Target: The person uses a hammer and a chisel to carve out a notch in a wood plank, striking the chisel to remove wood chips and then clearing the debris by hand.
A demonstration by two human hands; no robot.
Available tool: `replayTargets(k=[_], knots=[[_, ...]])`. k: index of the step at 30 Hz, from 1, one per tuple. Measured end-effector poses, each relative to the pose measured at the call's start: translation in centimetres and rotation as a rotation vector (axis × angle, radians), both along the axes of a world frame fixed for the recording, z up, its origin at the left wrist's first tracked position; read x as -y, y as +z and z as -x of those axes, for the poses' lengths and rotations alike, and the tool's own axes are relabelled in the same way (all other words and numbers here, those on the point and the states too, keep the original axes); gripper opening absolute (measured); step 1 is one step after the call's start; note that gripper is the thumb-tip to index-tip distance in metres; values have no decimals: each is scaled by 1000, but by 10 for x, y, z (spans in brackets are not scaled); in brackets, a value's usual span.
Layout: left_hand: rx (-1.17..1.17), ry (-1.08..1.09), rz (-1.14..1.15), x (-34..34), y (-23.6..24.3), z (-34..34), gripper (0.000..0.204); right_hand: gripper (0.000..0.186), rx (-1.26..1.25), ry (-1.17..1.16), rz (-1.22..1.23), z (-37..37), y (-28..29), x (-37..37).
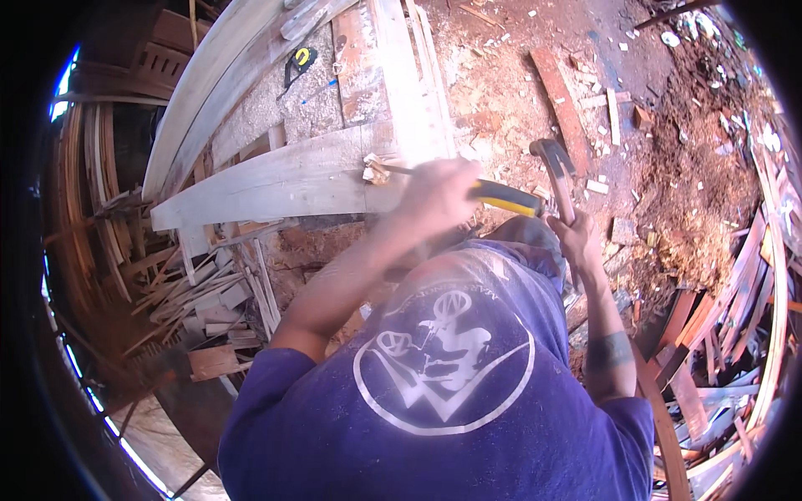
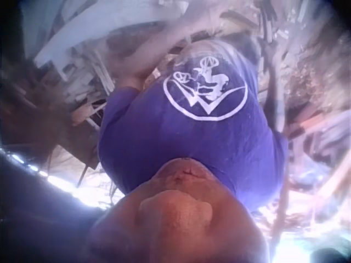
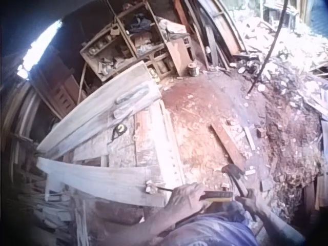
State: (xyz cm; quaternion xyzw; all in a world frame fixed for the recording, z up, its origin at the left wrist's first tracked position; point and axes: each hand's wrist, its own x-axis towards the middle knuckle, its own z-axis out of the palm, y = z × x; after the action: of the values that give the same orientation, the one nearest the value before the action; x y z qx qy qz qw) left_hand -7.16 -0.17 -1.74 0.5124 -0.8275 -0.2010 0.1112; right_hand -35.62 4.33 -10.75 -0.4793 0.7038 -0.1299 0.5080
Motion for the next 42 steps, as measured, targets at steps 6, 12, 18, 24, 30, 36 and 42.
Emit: replayTargets(k=[6,12,18,24,30,36,42], knots=[[-46,-2,-7,16,-30,14,21,33,-17,-63,39,15,11,-21],[-48,55,54,23,-48,1,28,31,36,-182,-73,25,9,-31],[-99,99,222,23,-58,4,35,30,0,-159,-87,23,5,-25],[-38,134,181,26,-61,7,23,34,-15,-112,-112,16,6,-14],[-45,147,248,30,-60,8,18,34,-40,-102,-123,18,0,-8],[-15,169,237,33,-60,11,35,31,-17,-129,-153,17,4,0],[-29,288,195,42,-53,16,36,22,62,-257,31,16,12,-1]])
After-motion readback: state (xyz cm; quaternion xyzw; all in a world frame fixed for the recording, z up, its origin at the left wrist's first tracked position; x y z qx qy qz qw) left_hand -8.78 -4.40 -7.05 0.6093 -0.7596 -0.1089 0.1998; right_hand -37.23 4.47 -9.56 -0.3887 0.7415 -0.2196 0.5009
